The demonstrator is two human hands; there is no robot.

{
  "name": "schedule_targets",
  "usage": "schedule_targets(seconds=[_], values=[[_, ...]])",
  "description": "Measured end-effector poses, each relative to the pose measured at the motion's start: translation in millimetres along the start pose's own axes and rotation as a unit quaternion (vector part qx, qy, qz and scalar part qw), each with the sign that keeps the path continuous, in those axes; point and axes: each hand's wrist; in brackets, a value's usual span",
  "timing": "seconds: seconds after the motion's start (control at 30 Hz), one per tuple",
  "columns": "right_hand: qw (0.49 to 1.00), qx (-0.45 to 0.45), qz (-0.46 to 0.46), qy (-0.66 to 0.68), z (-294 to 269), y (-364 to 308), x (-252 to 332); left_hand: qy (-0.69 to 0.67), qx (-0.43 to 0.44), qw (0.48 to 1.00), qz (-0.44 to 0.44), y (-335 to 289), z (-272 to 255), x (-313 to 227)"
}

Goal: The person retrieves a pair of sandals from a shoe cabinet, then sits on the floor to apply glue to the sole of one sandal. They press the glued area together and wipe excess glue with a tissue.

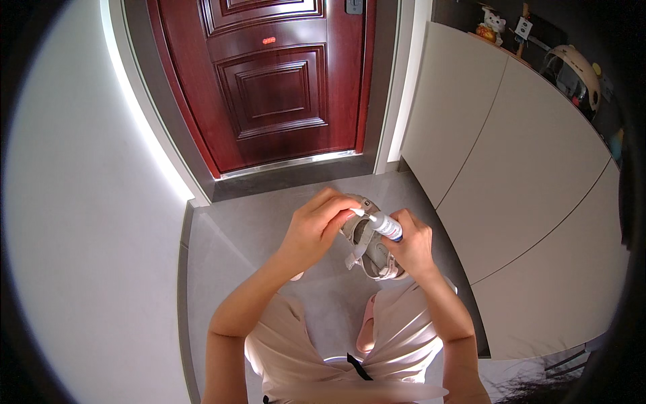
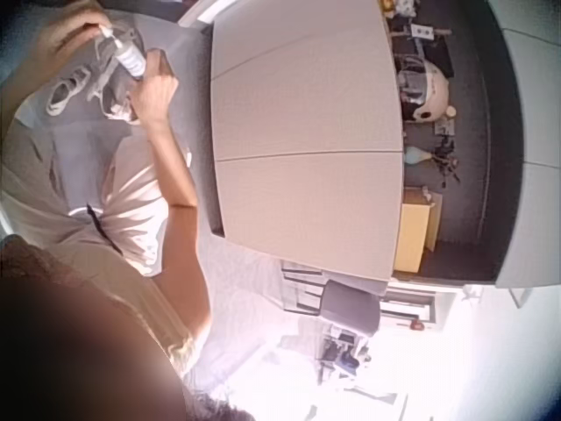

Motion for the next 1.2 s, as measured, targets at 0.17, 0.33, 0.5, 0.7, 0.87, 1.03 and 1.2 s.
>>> schedule_targets(seconds=[0.17,0.33,0.5,0.7,0.87,1.03,1.2], values=[[1.000,0.000,0.002,-0.003,-0.7,1.1,-0.8,0.016,0.002,1.000,0.016,1.3,-0.6,0.6],[1.000,0.002,-0.006,-0.009,-1.2,1.6,-0.3,0.030,0.000,0.999,0.026,2.2,0.1,-1.1],[1.000,0.001,-0.007,-0.012,-1.4,0.8,1.0,0.036,-0.006,0.999,0.018,1.3,-1.2,-0.4],[1.000,-0.002,-0.011,-0.014,-1.0,0.9,0.5,0.034,-0.015,0.998,0.050,1.6,-1.4,-0.3],[1.000,-0.003,-0.006,-0.012,-0.9,0.7,-2.2,0.039,-0.001,0.999,0.028,2.2,-2.2,-3.9],[1.000,-0.004,-0.009,-0.011,-2.2,1.0,-1.5,0.038,0.000,0.999,0.024,1.8,-0.8,-3.2],[1.000,-0.002,-0.013,-0.013,-1.7,0.4,-2.8,0.042,0.005,0.999,0.025,1.5,-1.4,-3.4]])
Point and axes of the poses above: each hand's wrist, its own y-axis towards the middle knuckle, its own z-axis out of the palm, x = y × z, and after that the axes turned 14 degrees about y, right-handed
